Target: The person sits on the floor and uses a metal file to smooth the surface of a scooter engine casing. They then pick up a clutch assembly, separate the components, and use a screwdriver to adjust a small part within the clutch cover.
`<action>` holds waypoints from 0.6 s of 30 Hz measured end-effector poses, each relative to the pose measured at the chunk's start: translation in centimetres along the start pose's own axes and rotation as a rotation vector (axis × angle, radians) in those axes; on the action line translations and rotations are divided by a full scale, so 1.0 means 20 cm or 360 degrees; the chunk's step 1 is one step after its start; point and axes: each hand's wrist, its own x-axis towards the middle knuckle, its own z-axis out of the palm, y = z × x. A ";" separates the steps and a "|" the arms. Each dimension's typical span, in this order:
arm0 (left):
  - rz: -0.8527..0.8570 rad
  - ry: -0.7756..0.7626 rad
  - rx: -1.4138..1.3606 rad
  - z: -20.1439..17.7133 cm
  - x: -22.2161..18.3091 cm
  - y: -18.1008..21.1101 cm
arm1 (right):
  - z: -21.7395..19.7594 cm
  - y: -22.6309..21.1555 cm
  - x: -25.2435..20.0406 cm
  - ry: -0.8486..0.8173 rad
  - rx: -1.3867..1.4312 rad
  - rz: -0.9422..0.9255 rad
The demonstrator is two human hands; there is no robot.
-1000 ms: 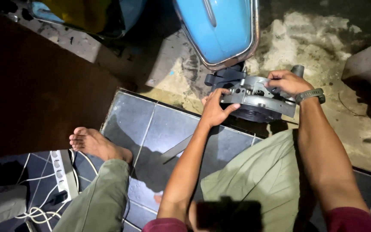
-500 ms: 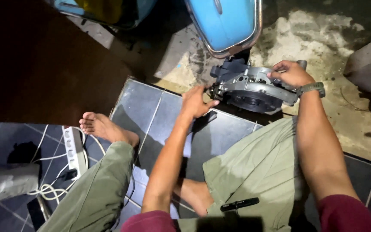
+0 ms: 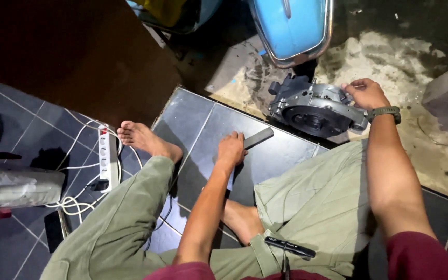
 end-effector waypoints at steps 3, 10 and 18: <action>-0.0033 -0.0003 0.0070 -0.01 -0.01 0.02 | -0.04 -0.09 -0.12 0.0023 -0.0065 0.0026; -0.0131 -0.0110 0.0075 -0.05 -0.01 0.03 | 0.00 -0.36 -0.43 -0.0422 -0.0303 -0.0558; -0.0175 -0.0263 0.0124 -0.12 -0.04 0.07 | 0.02 -0.38 -0.31 -0.0501 -0.0521 -0.0284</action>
